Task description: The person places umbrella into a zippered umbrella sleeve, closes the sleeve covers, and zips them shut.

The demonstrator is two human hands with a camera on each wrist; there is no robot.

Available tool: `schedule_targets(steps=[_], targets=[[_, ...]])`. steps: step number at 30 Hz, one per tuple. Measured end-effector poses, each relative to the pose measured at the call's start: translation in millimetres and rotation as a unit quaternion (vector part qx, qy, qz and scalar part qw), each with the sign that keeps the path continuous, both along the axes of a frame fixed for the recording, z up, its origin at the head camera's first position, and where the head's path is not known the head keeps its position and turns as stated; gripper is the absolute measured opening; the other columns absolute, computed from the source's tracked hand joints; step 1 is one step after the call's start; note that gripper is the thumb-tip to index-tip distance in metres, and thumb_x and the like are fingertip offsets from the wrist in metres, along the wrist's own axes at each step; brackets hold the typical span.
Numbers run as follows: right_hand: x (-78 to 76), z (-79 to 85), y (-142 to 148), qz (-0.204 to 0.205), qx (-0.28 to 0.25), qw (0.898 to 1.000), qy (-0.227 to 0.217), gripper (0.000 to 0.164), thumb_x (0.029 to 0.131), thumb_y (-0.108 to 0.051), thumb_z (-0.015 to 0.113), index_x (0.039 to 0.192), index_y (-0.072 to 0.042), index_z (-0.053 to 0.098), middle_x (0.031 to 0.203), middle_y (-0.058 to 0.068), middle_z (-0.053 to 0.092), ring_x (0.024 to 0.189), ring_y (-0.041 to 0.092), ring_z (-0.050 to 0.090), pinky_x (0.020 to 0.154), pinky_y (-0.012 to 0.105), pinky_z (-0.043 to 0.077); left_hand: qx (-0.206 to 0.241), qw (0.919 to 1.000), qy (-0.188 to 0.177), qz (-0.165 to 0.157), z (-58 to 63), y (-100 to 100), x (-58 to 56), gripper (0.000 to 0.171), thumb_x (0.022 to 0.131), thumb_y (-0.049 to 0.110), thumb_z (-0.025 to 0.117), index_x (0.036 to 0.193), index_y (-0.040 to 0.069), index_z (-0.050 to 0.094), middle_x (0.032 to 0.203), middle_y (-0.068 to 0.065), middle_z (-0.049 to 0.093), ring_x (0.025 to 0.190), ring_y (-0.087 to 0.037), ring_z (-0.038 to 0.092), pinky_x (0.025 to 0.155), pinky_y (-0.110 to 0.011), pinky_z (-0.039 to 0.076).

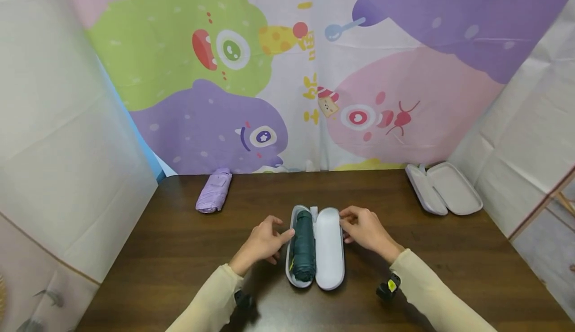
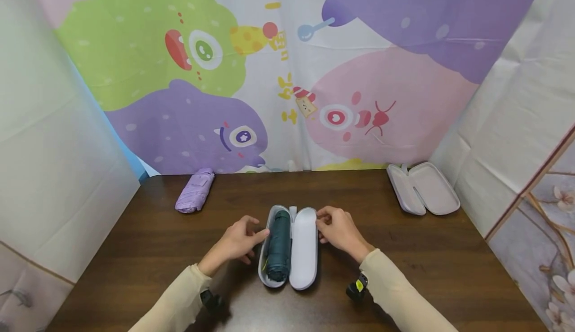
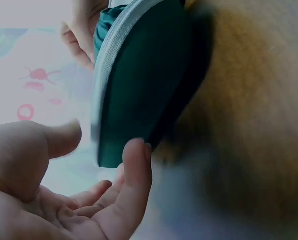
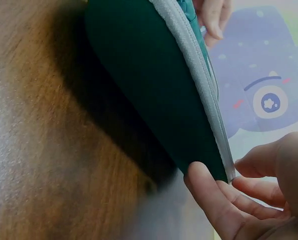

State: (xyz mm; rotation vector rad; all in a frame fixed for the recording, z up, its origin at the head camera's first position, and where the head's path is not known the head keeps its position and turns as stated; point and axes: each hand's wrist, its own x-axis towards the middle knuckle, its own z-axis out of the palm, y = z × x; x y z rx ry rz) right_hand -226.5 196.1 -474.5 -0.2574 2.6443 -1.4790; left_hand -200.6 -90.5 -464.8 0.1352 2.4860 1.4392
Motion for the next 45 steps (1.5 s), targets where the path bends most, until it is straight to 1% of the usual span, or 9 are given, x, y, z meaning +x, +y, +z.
schedule_targets(steps=[3,6,9,11,17,24,31,37,45], targets=[[1.9,-2.5,3,0.002,-0.014,1.000,-0.011,0.026,0.100,-0.006,0.063,0.123,0.006,0.065,0.106,0.020,0.071,0.070,0.019,0.071,0.062,0.036,0.062,0.045,0.9987,-0.024,0.007,-5.7,0,1.7,0.048,0.101,0.024,0.067,0.134,-0.006,0.051,0.095,-0.017,0.067,0.054,-0.019,0.063,0.049,-0.040,0.059],[4.5,-5.0,5,0.010,-0.025,0.999,-0.023,0.029,0.101,-0.006,0.062,0.127,0.006,0.063,0.108,0.021,0.071,0.072,0.020,0.071,0.063,0.035,0.063,0.098,0.9941,-0.044,0.014,-11.1,1,1.8,0.040,0.102,0.016,0.063,0.133,-0.007,0.052,0.097,-0.017,0.065,0.057,-0.018,0.063,0.053,-0.041,0.060],[7.7,-7.1,8,0.019,-0.038,0.999,-0.031,0.033,0.102,-0.008,0.062,0.132,0.006,0.059,0.111,0.022,0.070,0.075,0.020,0.072,0.065,0.035,0.063,0.140,0.9887,-0.052,0.014,-14.8,0,0.9,0.035,0.102,0.009,0.059,0.131,-0.009,0.053,0.096,-0.016,0.063,0.059,-0.018,0.064,0.056,-0.042,0.061],[9.2,-8.2,9,0.023,-0.049,0.998,-0.036,0.036,0.102,-0.008,0.062,0.135,0.005,0.058,0.114,0.024,0.069,0.078,0.021,0.073,0.066,0.036,0.063,0.153,0.9867,-0.053,0.013,-15.7,-1,0.5,0.033,0.102,0.006,0.058,0.131,-0.011,0.053,0.096,-0.015,0.064,0.061,-0.018,0.066,0.058,-0.043,0.062],[13.2,-12.1,11,0.035,-0.081,0.995,-0.036,0.037,0.102,-0.006,0.061,0.136,0.006,0.057,0.123,0.029,0.066,0.086,0.023,0.073,0.069,0.036,0.063,0.160,0.9861,-0.045,0.002,-19.1,-5,0.6,0.032,0.102,0.002,0.056,0.130,-0.014,0.054,0.096,-0.017,0.066,0.066,-0.021,0.069,0.061,-0.044,0.063],[15.2,-16.0,12,0.072,-0.109,0.991,-0.020,0.043,0.098,0.001,0.062,0.139,0.009,0.053,0.133,0.034,0.059,0.094,0.026,0.074,0.073,0.037,0.063,0.184,0.9813,-0.058,-0.001,-29.1,-6,-1.9,0.033,0.103,0.002,0.056,0.131,-0.014,0.053,0.095,-0.014,0.067,0.067,-0.020,0.069,0.062,-0.041,0.063],[16.5,-16.1,11,0.083,-0.126,0.988,-0.006,0.047,0.096,0.004,0.064,0.142,0.005,0.053,0.139,0.031,0.056,0.102,0.026,0.074,0.077,0.037,0.063,0.207,0.9746,-0.084,0.010,-33.8,-4,-2.6,0.035,0.103,0.003,0.057,0.134,-0.013,0.052,0.093,-0.009,0.066,0.063,-0.016,0.066,0.061,-0.035,0.062],[16.2,-13.2,10,0.098,-0.132,0.986,0.006,0.048,0.095,0.006,0.066,0.142,0.000,0.057,0.139,0.029,0.058,0.109,0.029,0.072,0.083,0.039,0.062,0.217,0.9716,-0.092,0.018,-33.4,-2,-2.8,0.035,0.103,0.003,0.056,0.135,-0.012,0.052,0.101,-0.013,0.067,0.066,-0.017,0.066,0.062,-0.037,0.063],[16.8,-14.1,7,0.117,-0.122,0.985,0.045,0.047,0.093,0.007,0.068,0.139,0.001,0.059,0.142,0.027,0.057,0.114,0.039,0.070,0.086,0.028,0.060,0.210,0.9735,-0.088,0.019,-33.5,-2,-2.0,0.036,0.103,0.003,0.054,0.136,-0.013,0.053,0.105,-0.017,0.069,0.068,-0.018,0.067,0.063,-0.038,0.063]])
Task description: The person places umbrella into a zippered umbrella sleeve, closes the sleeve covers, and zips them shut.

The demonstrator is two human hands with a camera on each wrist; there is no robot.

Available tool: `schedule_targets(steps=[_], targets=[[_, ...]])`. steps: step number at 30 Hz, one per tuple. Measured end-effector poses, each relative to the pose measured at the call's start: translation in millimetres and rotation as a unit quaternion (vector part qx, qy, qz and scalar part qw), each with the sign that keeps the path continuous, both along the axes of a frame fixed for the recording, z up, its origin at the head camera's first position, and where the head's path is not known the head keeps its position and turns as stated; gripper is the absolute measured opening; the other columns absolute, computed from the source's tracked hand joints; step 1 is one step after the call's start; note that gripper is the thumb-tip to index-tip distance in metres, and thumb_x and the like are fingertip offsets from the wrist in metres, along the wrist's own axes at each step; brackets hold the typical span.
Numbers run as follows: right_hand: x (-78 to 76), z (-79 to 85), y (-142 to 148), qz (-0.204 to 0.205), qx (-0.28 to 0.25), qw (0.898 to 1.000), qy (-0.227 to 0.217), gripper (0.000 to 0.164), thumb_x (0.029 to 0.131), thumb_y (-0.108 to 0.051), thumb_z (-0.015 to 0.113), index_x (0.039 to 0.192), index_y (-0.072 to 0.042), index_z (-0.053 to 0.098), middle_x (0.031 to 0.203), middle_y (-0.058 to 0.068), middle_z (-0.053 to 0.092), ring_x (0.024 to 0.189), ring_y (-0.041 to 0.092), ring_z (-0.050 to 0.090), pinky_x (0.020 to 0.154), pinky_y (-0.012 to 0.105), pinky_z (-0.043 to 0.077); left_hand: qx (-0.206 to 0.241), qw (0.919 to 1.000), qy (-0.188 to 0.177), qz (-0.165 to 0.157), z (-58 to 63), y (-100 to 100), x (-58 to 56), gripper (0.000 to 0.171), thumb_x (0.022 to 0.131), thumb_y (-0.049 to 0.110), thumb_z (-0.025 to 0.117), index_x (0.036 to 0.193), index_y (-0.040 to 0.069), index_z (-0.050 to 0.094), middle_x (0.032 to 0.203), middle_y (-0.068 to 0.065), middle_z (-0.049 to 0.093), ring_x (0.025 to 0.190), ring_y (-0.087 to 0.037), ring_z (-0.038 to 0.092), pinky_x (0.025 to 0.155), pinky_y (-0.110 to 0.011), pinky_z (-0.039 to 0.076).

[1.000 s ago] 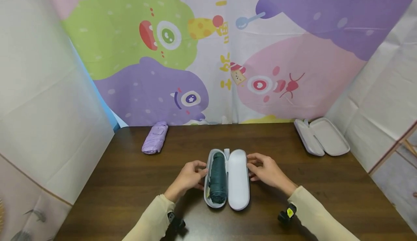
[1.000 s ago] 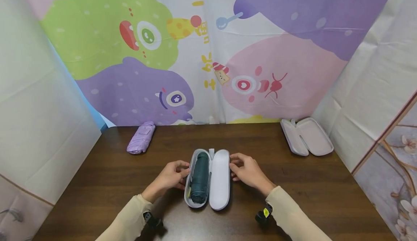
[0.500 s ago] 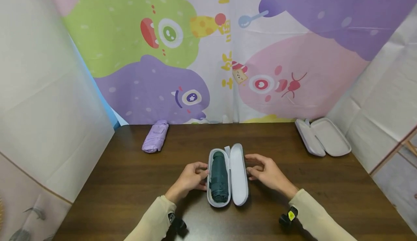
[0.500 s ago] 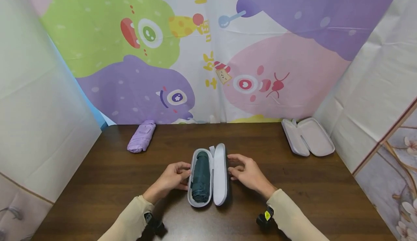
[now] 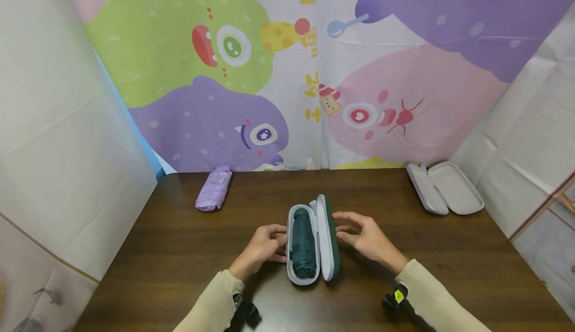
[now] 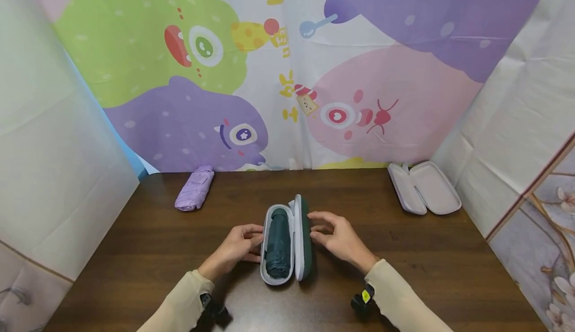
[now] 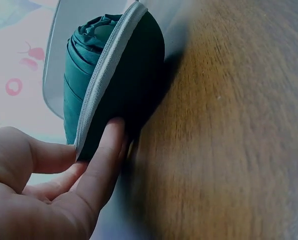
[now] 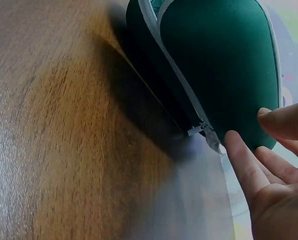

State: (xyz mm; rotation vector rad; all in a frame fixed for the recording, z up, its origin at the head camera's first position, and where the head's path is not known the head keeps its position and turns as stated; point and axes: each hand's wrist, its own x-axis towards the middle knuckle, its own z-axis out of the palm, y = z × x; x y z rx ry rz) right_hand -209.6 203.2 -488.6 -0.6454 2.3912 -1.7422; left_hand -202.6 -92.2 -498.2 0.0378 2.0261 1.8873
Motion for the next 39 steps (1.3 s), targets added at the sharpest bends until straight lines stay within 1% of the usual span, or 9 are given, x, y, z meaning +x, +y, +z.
schedule_targets(steps=[4,6,8,10,12,14,22,30,39], targets=[[-0.9,-1.5,-2,0.005,-0.010,1.000,0.026,0.046,0.091,0.008,0.070,0.136,0.002,0.062,0.142,0.027,0.057,0.111,0.039,0.071,0.086,0.025,0.059,-0.001,1.0000,0.002,0.002,0.2,0,0.1,0.034,0.103,0.003,0.054,0.134,-0.012,0.055,0.103,-0.015,0.069,0.068,-0.017,0.066,0.062,-0.036,0.062],[-1.2,-2.3,-4,0.006,-0.011,0.999,0.039,0.045,0.090,0.008,0.071,0.134,0.002,0.063,0.142,0.027,0.058,0.110,0.039,0.071,0.086,0.026,0.059,0.001,1.0000,0.000,0.002,0.3,0,0.0,0.034,0.103,0.002,0.054,0.133,-0.012,0.056,0.102,-0.014,0.069,0.068,-0.017,0.065,0.062,-0.035,0.062],[-1.4,-2.7,-5,0.005,-0.010,0.999,0.053,0.044,0.090,0.008,0.072,0.132,0.002,0.064,0.141,0.026,0.058,0.111,0.040,0.070,0.089,0.032,0.060,0.003,1.0000,-0.002,0.001,-0.1,0,-0.1,0.033,0.103,0.002,0.053,0.133,-0.012,0.056,0.102,-0.014,0.069,0.068,-0.017,0.065,0.062,-0.036,0.062],[-1.1,-2.4,-7,0.003,-0.003,0.998,0.064,0.042,0.090,0.005,0.073,0.131,0.001,0.066,0.141,0.025,0.059,0.114,0.039,0.069,0.094,0.042,0.059,0.005,1.0000,-0.005,0.001,-0.4,0,-0.2,0.034,0.103,0.002,0.053,0.133,-0.012,0.055,0.103,-0.014,0.068,0.068,-0.017,0.066,0.063,-0.037,0.062],[-0.9,-1.7,-8,0.000,0.005,0.997,0.073,0.041,0.091,0.002,0.074,0.131,0.000,0.066,0.142,0.024,0.059,0.118,0.039,0.067,0.098,0.051,0.055,0.009,0.9999,-0.008,0.001,-1.1,0,-0.5,0.035,0.103,0.003,0.053,0.134,-0.012,0.055,0.104,-0.014,0.068,0.069,-0.018,0.066,0.064,-0.038,0.063],[-0.2,-0.7,-9,-0.004,0.012,0.997,0.077,0.040,0.092,-0.001,0.074,0.131,-0.001,0.067,0.143,0.023,0.059,0.121,0.039,0.066,0.100,0.056,0.052,0.013,0.9998,-0.011,0.000,-1.6,0,-0.8,0.036,0.103,0.004,0.053,0.136,-0.012,0.054,0.105,-0.015,0.067,0.070,-0.019,0.067,0.065,-0.040,0.063],[-0.6,-0.9,-13,-0.020,0.041,0.993,0.113,0.039,0.091,-0.002,0.075,0.129,-0.005,0.070,0.144,0.019,0.060,0.125,0.037,0.064,0.102,0.058,0.050,0.027,0.9996,-0.007,-0.010,-3.8,-1,-1.5,0.040,0.103,0.006,0.053,0.140,-0.009,0.050,0.114,-0.020,0.065,0.073,-0.022,0.070,0.065,-0.044,0.063],[-0.7,0.5,-17,-0.016,0.038,0.994,0.104,0.040,0.090,0.000,0.075,0.130,-0.005,0.069,0.146,0.018,0.058,0.127,0.037,0.063,0.104,0.056,0.050,0.039,0.9991,-0.006,-0.019,-5.0,-1,-2.5,0.040,0.104,0.004,0.049,0.142,-0.007,0.048,0.118,-0.022,0.065,0.076,-0.022,0.070,0.067,-0.044,0.063],[-1.4,2.1,-21,-0.007,0.034,0.995,0.092,0.040,0.091,-0.002,0.075,0.131,-0.003,0.069,0.148,0.020,0.056,0.130,0.039,0.060,0.100,0.058,0.051,0.028,0.9993,-0.005,-0.024,-7.5,-3,-3.3,0.041,0.103,0.004,0.053,0.142,-0.007,0.048,0.117,-0.022,0.065,0.078,-0.022,0.070,0.068,-0.042,0.063]])
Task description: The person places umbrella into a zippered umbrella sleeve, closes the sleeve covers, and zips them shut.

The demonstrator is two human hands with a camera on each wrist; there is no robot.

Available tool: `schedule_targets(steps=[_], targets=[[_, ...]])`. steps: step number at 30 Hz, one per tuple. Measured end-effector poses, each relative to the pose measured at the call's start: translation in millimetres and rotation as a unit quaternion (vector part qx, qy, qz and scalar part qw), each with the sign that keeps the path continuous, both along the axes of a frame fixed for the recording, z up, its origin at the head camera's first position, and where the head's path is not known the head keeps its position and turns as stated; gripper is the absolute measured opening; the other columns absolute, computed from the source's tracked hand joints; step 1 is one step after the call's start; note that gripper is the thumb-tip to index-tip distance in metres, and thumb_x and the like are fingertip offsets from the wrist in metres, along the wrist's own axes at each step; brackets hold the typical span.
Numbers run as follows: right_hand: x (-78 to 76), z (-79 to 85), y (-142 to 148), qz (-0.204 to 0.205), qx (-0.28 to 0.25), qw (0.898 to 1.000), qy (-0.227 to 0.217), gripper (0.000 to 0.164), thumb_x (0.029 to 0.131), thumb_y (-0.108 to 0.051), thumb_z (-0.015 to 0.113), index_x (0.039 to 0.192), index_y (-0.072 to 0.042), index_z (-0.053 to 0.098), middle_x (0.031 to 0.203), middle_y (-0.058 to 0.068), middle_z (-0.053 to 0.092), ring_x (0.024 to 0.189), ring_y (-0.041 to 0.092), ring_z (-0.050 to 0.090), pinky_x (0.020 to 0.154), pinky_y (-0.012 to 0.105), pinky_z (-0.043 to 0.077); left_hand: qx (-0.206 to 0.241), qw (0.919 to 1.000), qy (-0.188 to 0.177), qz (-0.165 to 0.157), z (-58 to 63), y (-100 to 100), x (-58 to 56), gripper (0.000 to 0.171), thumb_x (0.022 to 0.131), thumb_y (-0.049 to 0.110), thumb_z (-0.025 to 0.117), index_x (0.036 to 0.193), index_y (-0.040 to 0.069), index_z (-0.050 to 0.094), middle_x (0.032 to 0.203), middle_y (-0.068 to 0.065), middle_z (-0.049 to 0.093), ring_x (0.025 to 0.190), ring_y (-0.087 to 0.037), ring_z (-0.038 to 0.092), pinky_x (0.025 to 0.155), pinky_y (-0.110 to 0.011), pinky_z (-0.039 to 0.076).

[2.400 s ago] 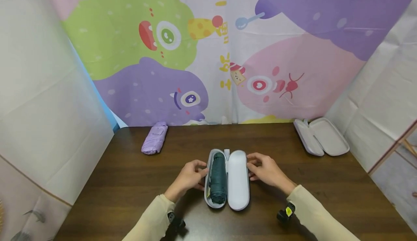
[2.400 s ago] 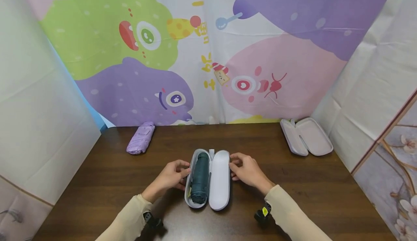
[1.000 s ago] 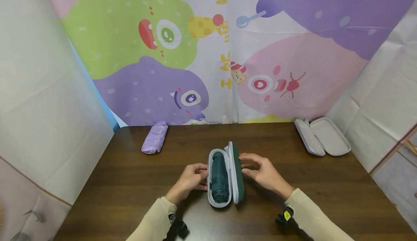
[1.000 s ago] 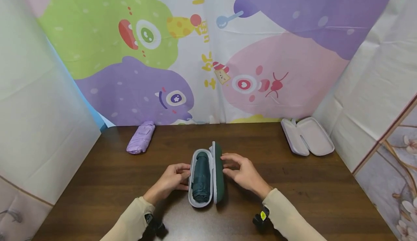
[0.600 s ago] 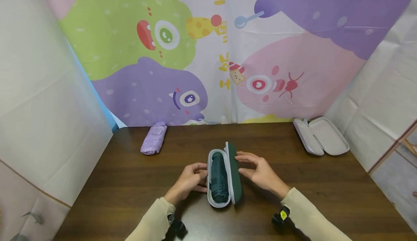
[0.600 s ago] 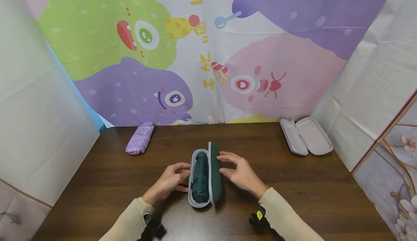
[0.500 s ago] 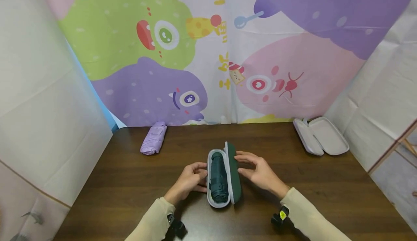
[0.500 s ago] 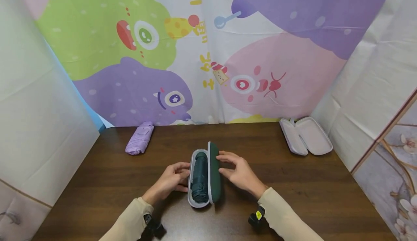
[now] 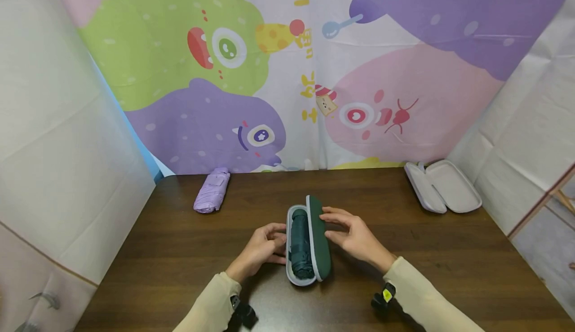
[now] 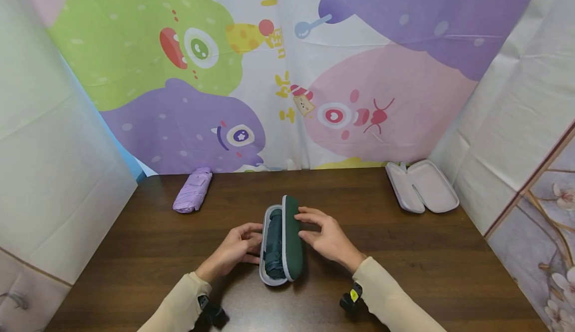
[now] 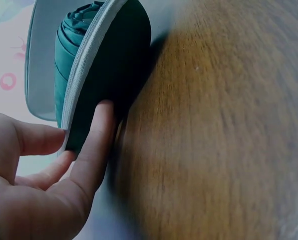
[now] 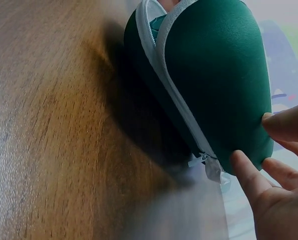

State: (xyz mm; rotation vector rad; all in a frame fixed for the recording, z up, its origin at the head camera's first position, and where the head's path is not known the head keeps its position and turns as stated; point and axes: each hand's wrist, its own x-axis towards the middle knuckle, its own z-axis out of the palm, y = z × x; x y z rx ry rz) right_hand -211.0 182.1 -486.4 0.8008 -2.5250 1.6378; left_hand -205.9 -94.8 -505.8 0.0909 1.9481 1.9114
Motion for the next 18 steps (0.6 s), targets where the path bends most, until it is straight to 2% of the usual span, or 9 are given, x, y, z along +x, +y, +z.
schedule_targets(steps=[6,14,18], targets=[[0.3,0.9,-2.3,0.008,-0.007,1.000,-0.012,0.039,0.092,-0.001,0.074,0.131,-0.003,0.068,0.150,0.021,0.053,0.132,0.042,0.058,0.098,0.057,0.052,-0.001,1.0000,-0.001,-0.001,1.8,0.0,0.8,0.042,0.103,0.006,0.054,0.143,-0.007,0.048,0.118,-0.022,0.064,0.079,-0.022,0.070,0.069,-0.043,0.063],[0.9,4.3,-5.4,0.021,-0.022,0.998,-0.051,0.040,0.093,0.000,0.073,0.132,0.000,0.067,0.154,0.023,0.048,0.140,0.044,0.049,0.101,0.047,0.054,0.002,1.0000,0.000,-0.006,1.5,-0.8,1.0,0.041,0.104,0.005,0.053,0.143,-0.007,0.047,0.117,-0.022,0.065,0.079,-0.022,0.070,0.069,-0.044,0.063],[1.5,6.8,-6.5,0.024,-0.016,0.998,-0.054,0.039,0.094,-0.003,0.073,0.133,-0.001,0.067,0.155,0.022,0.047,0.141,0.044,0.048,0.100,0.043,0.055,0.008,0.9999,0.001,-0.010,0.5,-0.7,-0.7,0.041,0.104,0.004,0.052,0.143,-0.007,0.047,0.117,-0.023,0.065,0.079,-0.023,0.071,0.069,-0.045,0.063]])
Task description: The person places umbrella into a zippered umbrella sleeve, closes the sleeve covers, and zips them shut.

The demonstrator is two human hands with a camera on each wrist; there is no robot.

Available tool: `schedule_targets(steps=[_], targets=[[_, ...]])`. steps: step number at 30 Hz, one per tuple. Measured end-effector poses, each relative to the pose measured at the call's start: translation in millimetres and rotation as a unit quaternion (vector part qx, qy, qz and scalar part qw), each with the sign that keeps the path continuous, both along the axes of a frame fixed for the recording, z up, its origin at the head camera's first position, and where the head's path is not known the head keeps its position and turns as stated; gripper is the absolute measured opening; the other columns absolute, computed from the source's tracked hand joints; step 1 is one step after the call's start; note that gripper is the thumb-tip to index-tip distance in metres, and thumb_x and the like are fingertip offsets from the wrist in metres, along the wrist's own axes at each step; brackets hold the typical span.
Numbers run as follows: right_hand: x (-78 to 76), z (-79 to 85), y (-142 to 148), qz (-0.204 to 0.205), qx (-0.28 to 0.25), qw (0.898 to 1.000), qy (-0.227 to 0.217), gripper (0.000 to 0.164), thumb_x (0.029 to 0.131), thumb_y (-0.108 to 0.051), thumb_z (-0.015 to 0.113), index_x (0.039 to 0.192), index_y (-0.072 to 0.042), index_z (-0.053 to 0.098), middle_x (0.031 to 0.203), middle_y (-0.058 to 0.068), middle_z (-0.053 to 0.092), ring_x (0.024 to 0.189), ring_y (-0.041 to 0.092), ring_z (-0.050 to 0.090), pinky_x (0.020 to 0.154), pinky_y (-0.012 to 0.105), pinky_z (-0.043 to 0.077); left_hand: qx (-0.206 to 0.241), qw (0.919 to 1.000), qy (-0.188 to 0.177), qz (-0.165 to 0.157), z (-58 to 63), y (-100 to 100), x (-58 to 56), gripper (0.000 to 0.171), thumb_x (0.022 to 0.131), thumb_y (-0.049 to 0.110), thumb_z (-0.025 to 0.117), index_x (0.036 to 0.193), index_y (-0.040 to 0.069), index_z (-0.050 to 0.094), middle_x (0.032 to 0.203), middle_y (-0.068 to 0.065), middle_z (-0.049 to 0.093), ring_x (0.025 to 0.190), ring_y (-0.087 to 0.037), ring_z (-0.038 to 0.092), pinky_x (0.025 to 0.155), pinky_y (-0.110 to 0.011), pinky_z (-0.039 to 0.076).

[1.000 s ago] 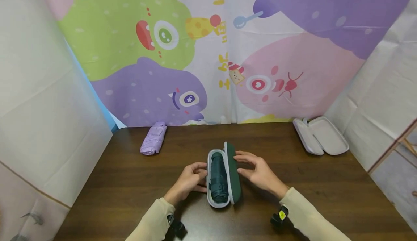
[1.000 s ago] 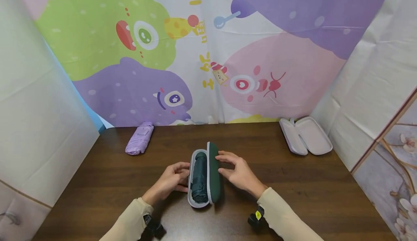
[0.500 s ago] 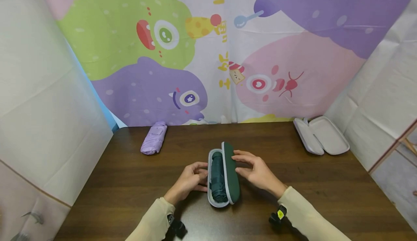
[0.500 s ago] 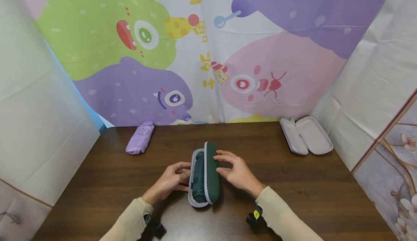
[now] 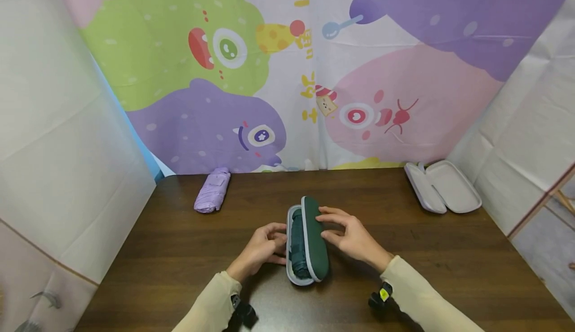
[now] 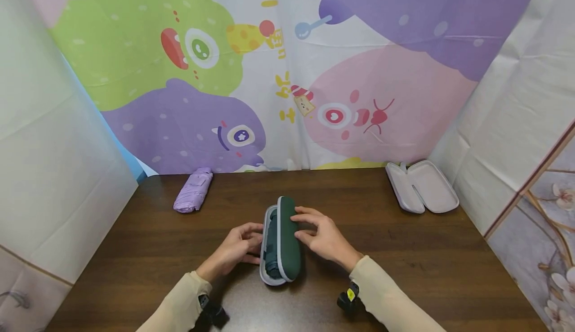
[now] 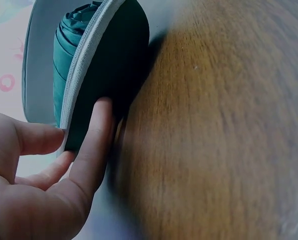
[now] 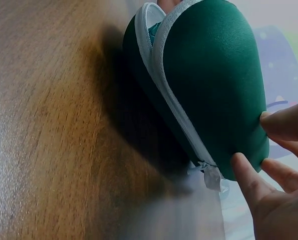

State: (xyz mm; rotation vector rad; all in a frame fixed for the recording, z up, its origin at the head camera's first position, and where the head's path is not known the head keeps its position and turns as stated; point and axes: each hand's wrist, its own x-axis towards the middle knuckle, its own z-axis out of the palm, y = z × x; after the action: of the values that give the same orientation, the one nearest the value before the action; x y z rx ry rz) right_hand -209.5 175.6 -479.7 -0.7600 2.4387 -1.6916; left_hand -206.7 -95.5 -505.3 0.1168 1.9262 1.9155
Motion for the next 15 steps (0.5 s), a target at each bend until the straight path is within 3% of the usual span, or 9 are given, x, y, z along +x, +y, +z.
schedule_targets(steps=[15], targets=[[-2.6,-0.2,-6.5,0.012,0.005,1.000,0.025,0.036,0.092,0.000,0.074,0.128,-0.002,0.070,0.152,0.020,0.051,0.137,0.043,0.052,0.094,0.035,0.059,0.000,1.0000,0.000,0.000,2.4,-0.9,0.7,0.043,0.103,0.004,0.052,0.144,-0.008,0.046,0.118,-0.023,0.064,0.080,-0.023,0.070,0.070,-0.046,0.063]])
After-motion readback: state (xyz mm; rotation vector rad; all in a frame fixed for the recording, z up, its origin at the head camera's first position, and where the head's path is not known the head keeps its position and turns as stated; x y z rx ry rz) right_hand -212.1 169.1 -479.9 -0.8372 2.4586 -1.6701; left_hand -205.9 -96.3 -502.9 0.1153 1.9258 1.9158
